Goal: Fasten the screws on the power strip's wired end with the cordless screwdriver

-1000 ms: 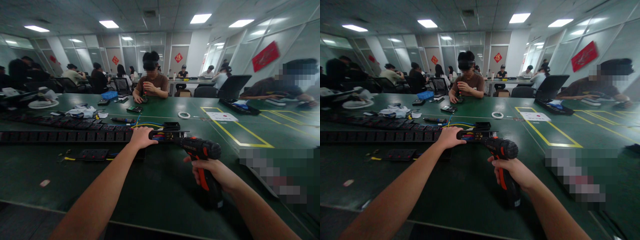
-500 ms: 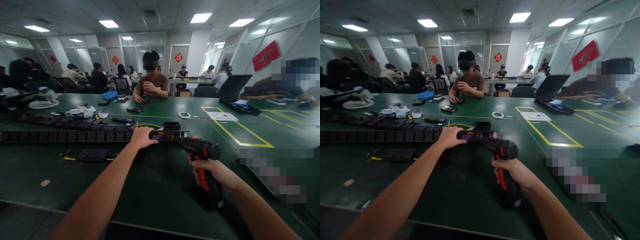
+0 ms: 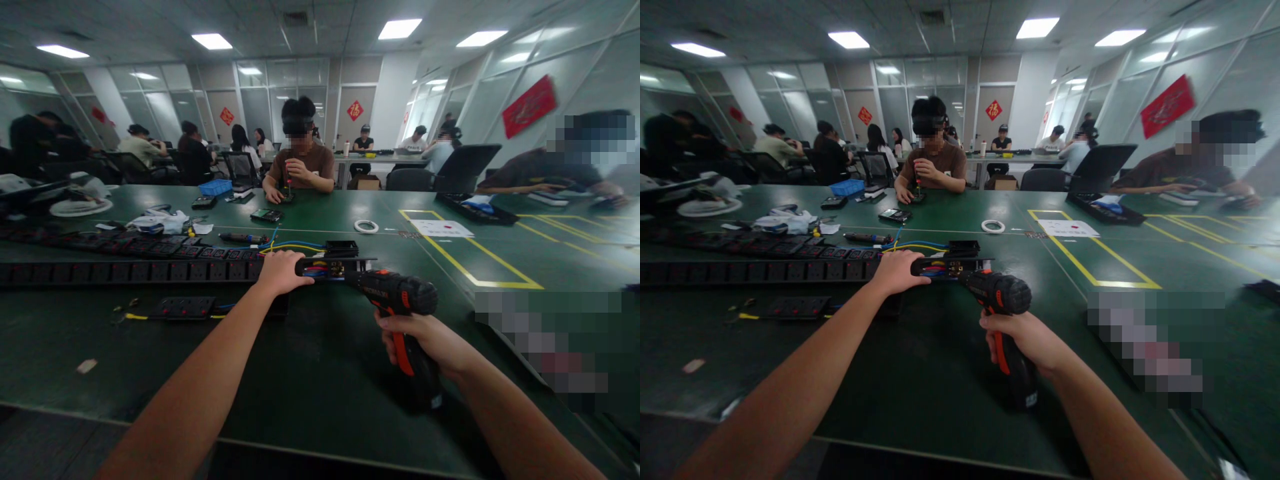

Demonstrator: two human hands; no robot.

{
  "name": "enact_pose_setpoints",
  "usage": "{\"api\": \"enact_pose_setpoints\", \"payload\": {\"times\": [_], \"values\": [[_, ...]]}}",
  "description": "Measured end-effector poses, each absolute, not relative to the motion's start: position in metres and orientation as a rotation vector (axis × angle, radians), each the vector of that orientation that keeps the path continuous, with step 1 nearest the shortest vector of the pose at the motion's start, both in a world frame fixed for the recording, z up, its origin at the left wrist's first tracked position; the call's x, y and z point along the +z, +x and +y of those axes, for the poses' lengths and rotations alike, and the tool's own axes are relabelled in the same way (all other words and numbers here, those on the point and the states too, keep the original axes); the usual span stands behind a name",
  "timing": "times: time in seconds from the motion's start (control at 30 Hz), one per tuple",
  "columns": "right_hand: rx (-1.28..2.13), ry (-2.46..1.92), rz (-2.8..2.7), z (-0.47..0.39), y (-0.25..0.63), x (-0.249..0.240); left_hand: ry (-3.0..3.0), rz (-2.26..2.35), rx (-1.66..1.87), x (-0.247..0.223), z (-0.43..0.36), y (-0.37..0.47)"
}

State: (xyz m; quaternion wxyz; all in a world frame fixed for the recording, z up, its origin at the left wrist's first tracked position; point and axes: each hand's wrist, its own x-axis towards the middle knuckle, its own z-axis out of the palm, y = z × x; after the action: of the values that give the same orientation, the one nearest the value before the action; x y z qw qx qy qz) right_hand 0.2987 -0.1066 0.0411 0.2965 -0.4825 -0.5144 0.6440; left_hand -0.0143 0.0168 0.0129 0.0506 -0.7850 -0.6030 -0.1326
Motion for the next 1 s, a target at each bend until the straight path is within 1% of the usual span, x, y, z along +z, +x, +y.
{"api": "enact_pose_setpoints", "payload": {"times": [0.77,1.0], "values": [[1.682,-1.311,-1.386,-0.1081,0.2984,0.0442,-2.4,-1.815,-0.426,0.0114,0.0172,-0.0146],[1.711,-1.255,-1.442,-0.1077,0.3003,0.0396,-2.398,-1.822,-0.417,0.0122,0.0166,-0.0144]]}}
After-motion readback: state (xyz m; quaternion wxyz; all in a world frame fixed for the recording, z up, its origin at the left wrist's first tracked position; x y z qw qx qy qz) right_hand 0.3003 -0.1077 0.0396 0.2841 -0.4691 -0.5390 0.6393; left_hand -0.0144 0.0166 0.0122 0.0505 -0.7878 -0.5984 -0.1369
